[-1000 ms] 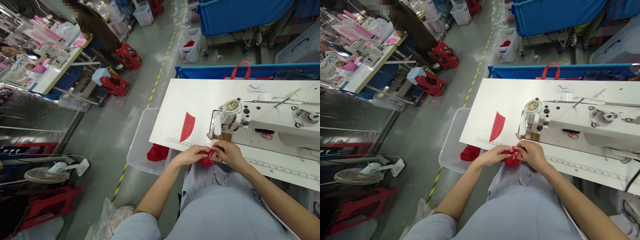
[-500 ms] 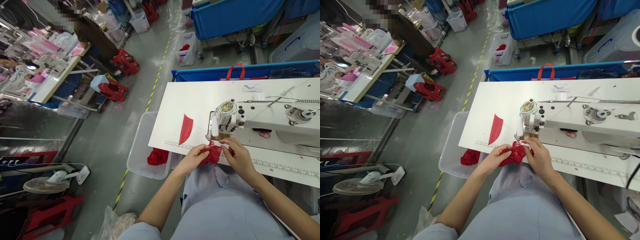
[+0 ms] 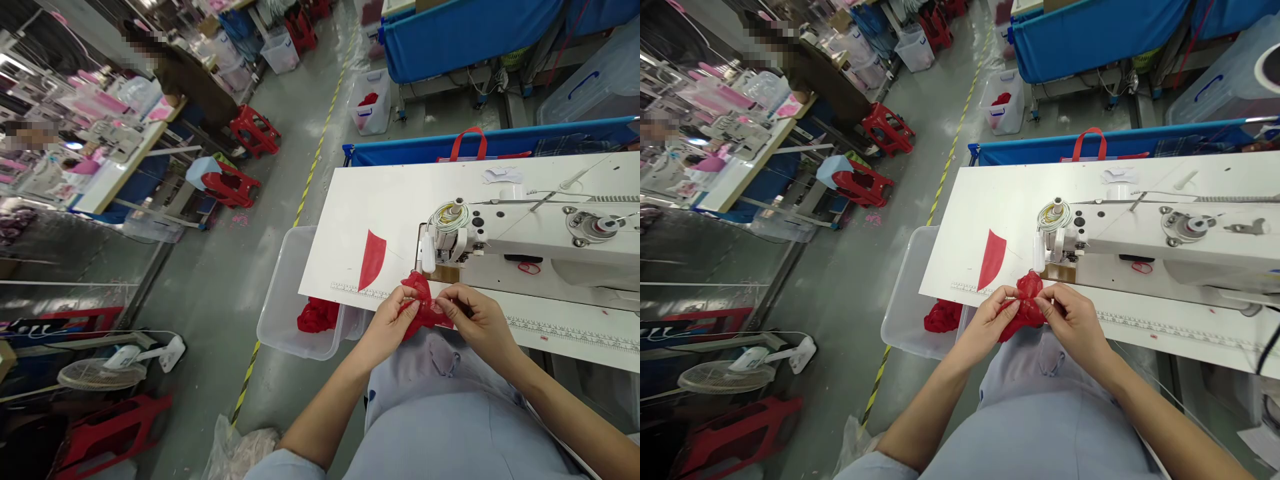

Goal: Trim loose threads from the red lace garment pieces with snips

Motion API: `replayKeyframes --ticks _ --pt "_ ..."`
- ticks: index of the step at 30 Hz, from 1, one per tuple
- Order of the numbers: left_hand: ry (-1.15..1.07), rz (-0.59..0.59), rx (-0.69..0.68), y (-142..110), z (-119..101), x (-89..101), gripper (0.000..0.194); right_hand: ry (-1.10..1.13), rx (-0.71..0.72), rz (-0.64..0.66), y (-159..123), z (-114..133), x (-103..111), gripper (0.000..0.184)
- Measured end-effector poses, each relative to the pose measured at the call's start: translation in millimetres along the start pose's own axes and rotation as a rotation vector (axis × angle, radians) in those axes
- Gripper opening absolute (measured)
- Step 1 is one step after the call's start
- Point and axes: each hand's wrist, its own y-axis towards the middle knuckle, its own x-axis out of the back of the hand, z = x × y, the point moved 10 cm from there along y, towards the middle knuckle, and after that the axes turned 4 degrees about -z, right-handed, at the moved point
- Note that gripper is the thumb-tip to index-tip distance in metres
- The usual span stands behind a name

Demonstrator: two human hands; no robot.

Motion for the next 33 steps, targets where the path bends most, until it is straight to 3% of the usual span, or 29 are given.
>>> replayKeyframes --ticks 4,10,16,19,21,25,29,33 --pt "0.079 -0.01 -0.061 0.2 -6.0 -0.4 0.038 -0.004 -0.072 -0.022 0.9 -5.1 3.5 0.03" --pt "-0.026 0.062 -0.058 -0.3 -4.5 -8.8 0.037 0.004 -0.094 -0.023 2.0 -6.6 3.5 0.028" --pt "-0.086 0.001 -0.06 -1.4 -8.1 -2.6 0.038 0.018 -0.065 0.142 -1.2 -3.8 -13.2 0.024" --pt "-0.041 0.002 -0.06 -2.8 -12.1 -1.9 0.04 -0.001 -0.002 0.032 3.6 -1.7 -0.7 0.019" --pt "-0.003 0.013 -0.064 -3.6 -14.8 -1.6 0.04 0.003 0.025 0.012 7.3 -2.3 2.5 0.019" --pt "0.072 0.041 -0.094 -4.5 -21.1 0.6 0.037 0.003 0.075 0.26 8.0 -0.2 -21.3 0.029" --pt "0.261 -0.016 -0.107 -3.5 -24.8 12.8 0.028 -0.031 0.098 0.179 12.1 4.1 -10.9 0.013" --pt "0.581 -0.084 -0.172 0.7 -27.0 20.9 0.022 -0.017 0.058 0.205 12.3 1.8 -9.3 0.022"
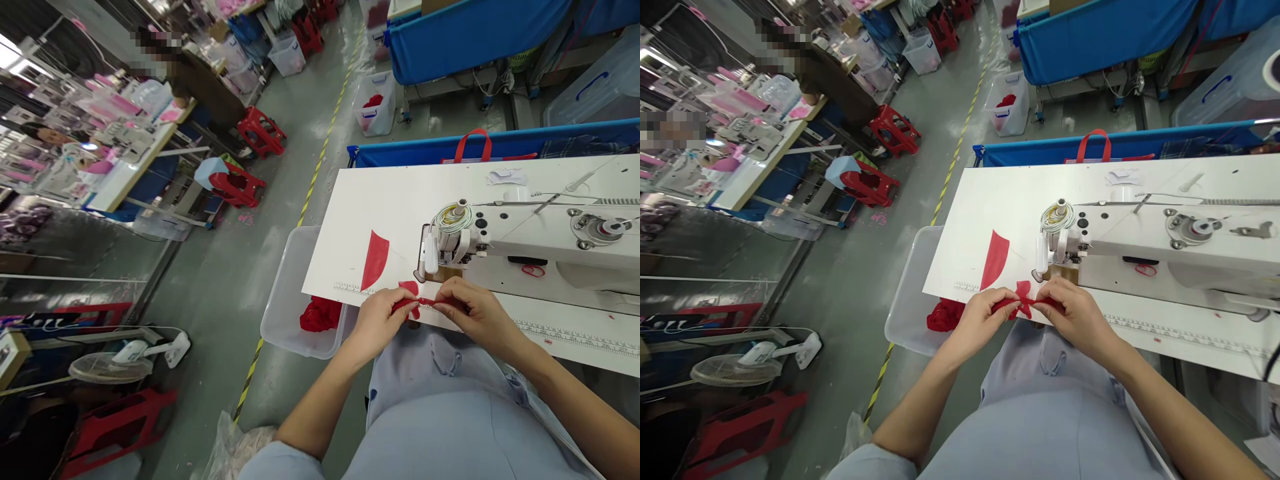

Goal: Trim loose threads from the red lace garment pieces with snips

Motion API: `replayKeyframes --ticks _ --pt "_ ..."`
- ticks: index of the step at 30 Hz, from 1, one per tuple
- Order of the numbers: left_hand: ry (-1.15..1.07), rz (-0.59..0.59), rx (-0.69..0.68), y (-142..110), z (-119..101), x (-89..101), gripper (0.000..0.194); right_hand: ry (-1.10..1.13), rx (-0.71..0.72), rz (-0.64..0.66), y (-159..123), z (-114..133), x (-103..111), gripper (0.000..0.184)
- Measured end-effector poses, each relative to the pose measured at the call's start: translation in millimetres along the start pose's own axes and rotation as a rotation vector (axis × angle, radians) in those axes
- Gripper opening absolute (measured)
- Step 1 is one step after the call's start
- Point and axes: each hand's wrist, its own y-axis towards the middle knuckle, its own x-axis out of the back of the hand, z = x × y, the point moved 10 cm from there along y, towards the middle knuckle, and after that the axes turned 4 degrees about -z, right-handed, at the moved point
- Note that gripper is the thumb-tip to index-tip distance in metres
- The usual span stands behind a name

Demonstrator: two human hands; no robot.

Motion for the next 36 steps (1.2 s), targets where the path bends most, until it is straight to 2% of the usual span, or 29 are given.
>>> replayKeyframes --ticks 4,7,9,14,19,22,27,30,34,36 --pt "0.05 -0.057 -0.103 5.3 -4.2 -0.2 0.025 0.11 -0.184 0.05 -2.4 -19.0 -9.1 0.029" --pt "0.018 0.038 -0.104 7.0 -4.9 -12.1 0.025 0.125 -0.26 0.127 -5.7 -28.5 -21.8 0.035" --pt "0.011 0.073 -0.102 7.0 -6.4 -16.5 0.026 0.159 -0.272 0.132 -6.7 -31.1 -25.0 0.038" --pt "0.004 0.024 -0.098 8.1 -5.2 -16.0 0.026 0.196 -0.208 0.027 -6.3 -24.8 -14.7 0.035" --pt "-0.035 -0.039 -0.148 10.7 -4.0 -14.6 0.025 0.118 -0.123 -0.018 -7.8 -8.7 -4.6 0.037" --pt "-0.068 -0.058 -0.14 12.1 -2.7 -13.2 0.024 0.104 -0.104 -0.022 -8.0 -7.3 -3.8 0.037" --pt "-0.153 0.073 -0.014 10.9 2.1 -23.9 0.026 0.027 -0.156 -0.059 -7.9 -24.0 -3.7 0.033" --pt "-0.172 0.133 0.01 9.0 0.3 -28.9 0.022 -0.027 -0.102 -0.103 -6.8 -20.6 -1.1 0.028" --pt "-0.161 0.12 0.015 9.6 1.4 -31.4 0.019 -0.027 -0.05 -0.151 -6.2 -12.3 2.5 0.025" --pt "-0.188 0.078 0.04 10.6 5.2 -31.1 0.02 -0.079 -0.033 -0.242 -8.2 -10.3 11.3 0.022"
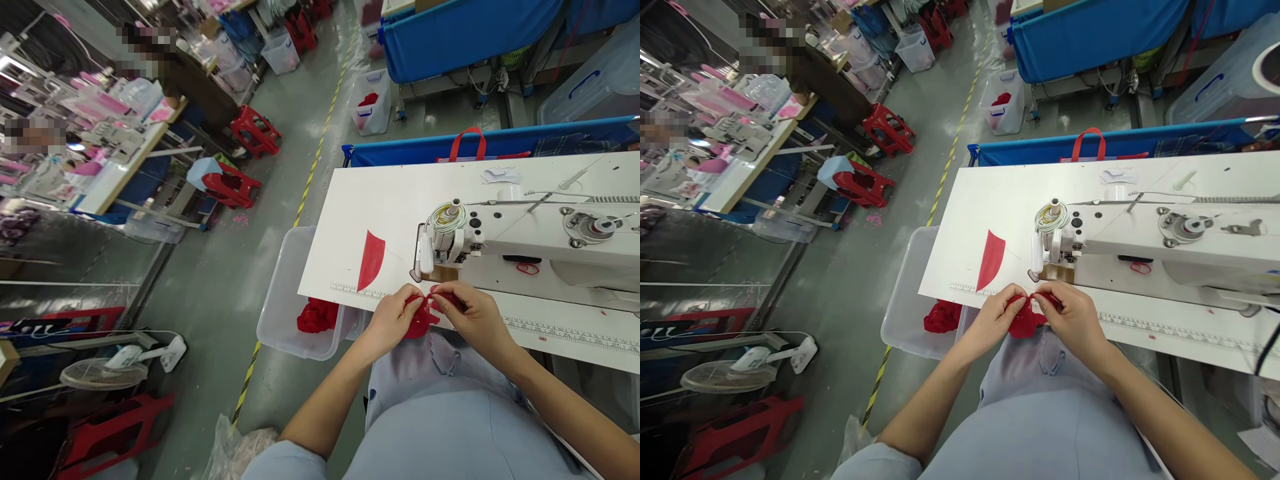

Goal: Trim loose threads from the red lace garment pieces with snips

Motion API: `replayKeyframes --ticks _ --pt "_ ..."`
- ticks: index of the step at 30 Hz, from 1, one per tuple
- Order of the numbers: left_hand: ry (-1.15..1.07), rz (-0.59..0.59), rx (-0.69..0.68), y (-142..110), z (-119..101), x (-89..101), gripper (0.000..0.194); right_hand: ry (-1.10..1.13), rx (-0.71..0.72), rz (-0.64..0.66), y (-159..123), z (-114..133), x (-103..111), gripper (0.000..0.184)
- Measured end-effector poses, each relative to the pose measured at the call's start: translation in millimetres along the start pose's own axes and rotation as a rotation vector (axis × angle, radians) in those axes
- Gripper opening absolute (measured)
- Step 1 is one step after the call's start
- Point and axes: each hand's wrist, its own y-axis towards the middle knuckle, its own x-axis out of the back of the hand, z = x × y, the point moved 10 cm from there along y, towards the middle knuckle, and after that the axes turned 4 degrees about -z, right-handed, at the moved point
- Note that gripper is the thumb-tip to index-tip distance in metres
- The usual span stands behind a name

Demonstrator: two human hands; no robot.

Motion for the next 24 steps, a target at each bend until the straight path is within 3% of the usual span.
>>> replayKeyframes --ticks 3,6,12,14,18,22,24 --pt "-0.174 -0.045 0.039 1.0 6.0 -1.5 0.026 -0.101 0.071 -0.134 -3.4 5.1 12.5 0.022" --pt "-0.361 -0.039 0.038 1.7 7.1 -7.5 0.031 -0.058 0.065 -0.057 -5.7 3.9 3.3 0.026" --pt "-0.37 -0.111 0.02 4.1 11.3 -4.0 0.027 0.256 -0.308 0.131 -8.8 -29.7 -19.8 0.04" --pt "-0.32 -0.145 0.007 4.5 11.8 -0.1 0.026 0.269 -0.368 0.154 -9.6 -37.3 -21.2 0.04" --pt "-0.318 -0.211 0.044 4.3 17.7 8.6 0.031 0.199 -0.337 0.128 -5.6 -39.8 -13.6 0.037" --pt "-0.357 -0.176 0.067 5.2 21.7 9.2 0.033 0.161 -0.304 0.184 -8.0 -42.7 -10.7 0.036" --pt "-0.354 -0.174 0.061 5.1 24.1 11.3 0.034 0.049 -0.255 0.153 -10.1 -49.8 1.1 0.035"
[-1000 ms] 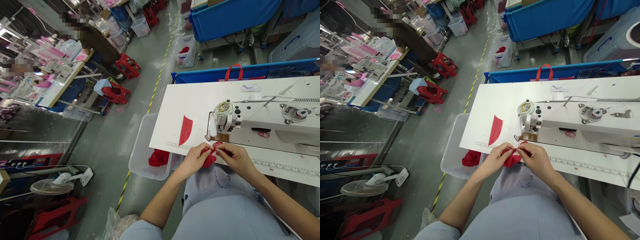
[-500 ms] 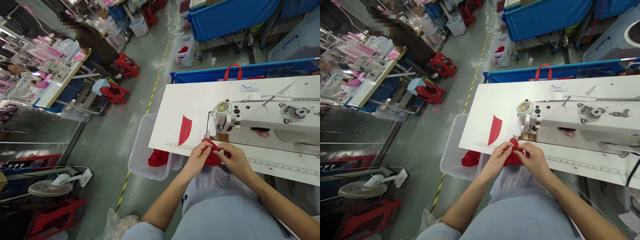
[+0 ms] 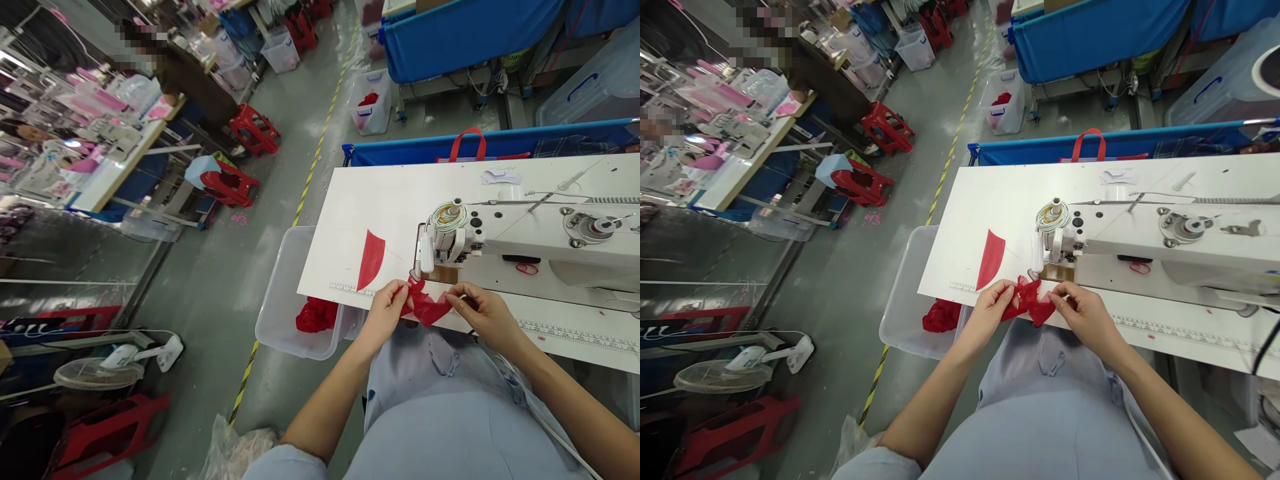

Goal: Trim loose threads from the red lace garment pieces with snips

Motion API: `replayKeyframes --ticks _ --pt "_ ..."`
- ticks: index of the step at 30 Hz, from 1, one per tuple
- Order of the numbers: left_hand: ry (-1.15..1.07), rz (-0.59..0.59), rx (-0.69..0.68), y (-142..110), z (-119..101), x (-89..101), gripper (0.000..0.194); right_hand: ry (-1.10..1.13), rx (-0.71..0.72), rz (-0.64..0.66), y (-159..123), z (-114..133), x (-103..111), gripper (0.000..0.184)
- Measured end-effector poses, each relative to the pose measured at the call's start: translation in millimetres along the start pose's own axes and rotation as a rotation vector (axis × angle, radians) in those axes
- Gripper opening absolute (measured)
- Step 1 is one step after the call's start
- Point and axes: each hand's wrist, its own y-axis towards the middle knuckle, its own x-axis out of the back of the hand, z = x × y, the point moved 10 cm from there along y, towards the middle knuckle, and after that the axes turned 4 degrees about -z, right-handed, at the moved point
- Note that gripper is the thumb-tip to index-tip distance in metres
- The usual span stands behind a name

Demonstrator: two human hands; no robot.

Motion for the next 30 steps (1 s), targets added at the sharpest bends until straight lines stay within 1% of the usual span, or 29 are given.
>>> replayKeyframes --ticks 3,5,7,9,12,14,15,16,17,18,19,20,22,23,24,25,26,27,28,30 --pt "-0.015 -0.006 0.025 -1.0 7.7 7.5 0.033 -0.264 0.065 -0.227 -3.1 -18.7 35.1 0.035" --pt "-0.015 -0.039 0.024 -2.6 10.6 17.9 0.032 -0.337 0.026 -0.333 -3.2 -41.9 53.6 0.036" --pt "-0.007 -0.137 -0.015 -4.4 7.9 36.9 0.031 -0.324 -0.097 -0.384 -1.1 -73.5 66.4 0.036" --pt "-0.014 -0.275 -0.062 -7.2 2.9 61.1 0.029 -0.317 -0.244 -0.441 -1.1 -103.7 78.5 0.033" --pt "-0.093 -0.43 -0.108 -12.0 -1.7 89.8 0.029 -0.357 -0.419 -0.543 -7.9 -134.8 97.5 0.031" --pt "-0.157 -0.49 -0.142 -15.9 -3.8 100.2 0.029 -0.395 -0.5 -0.606 -15.9 -144.8 108.7 0.031" --pt "-0.175 -0.504 -0.152 -18.2 -4.3 101.8 0.029 -0.42 -0.516 -0.641 -20.3 -144.6 113.3 0.032" --pt "-0.177 -0.498 -0.145 -20.1 -4.0 100.0 0.028 -0.448 -0.505 -0.673 -23.8 -139.8 116.3 0.036" --pt "-0.162 -0.46 -0.118 -21.3 -2.7 93.7 0.028 -0.47 -0.458 -0.69 -25.3 -129.9 115.8 0.039" --pt "-0.125 -0.382 -0.072 -21.7 -0.6 82.0 0.028 -0.47 -0.372 -0.672 -23.9 -115.5 110.2 0.04" --pt "-0.072 -0.267 -0.014 -22.2 2.3 65.4 0.028 -0.44 -0.252 -0.609 -19.8 -97.1 98.0 0.036" --pt "-0.005 -0.129 0.039 -23.9 4.9 45.8 0.027 -0.382 -0.116 -0.497 -14.5 -75.9 79.2 0.03" --pt "0.134 0.126 0.079 -29.9 5.9 8.0 0.026 -0.198 0.158 -0.152 -9.2 -29.0 25.8 0.023" --pt "0.186 0.204 0.065 -31.6 4.1 -5.8 0.025 -0.123 0.245 0.016 -11.0 -9.9 0.1 0.023" --pt "0.214 0.236 0.037 -30.9 1.5 -14.7 0.024 -0.073 0.293 0.159 -13.6 3.0 -22.1 0.023" --pt "0.216 0.223 0.008 -27.7 -1.2 -18.5 0.024 -0.062 0.307 0.266 -15.1 8.3 -39.6 0.023" --pt "0.194 0.177 -0.011 -23.0 -2.5 -17.9 0.024 -0.091 0.294 0.323 -14.0 6.1 -51.4 0.023" --pt "0.154 0.116 -0.014 -17.9 -1.8 -14.0 0.024 -0.156 0.261 0.338 -10.5 -2.9 -57.9 0.022" --pt "0.109 0.06 -0.006 -13.7 0.6 -8.6 0.025 -0.252 0.213 0.322 -5.2 -17.3 -59.6 0.019" --pt "0.029 -0.007 0.025 -10.5 5.4 4.3 0.029 -0.478 0.096 0.27 4.8 -52.9 -54.4 0.014"
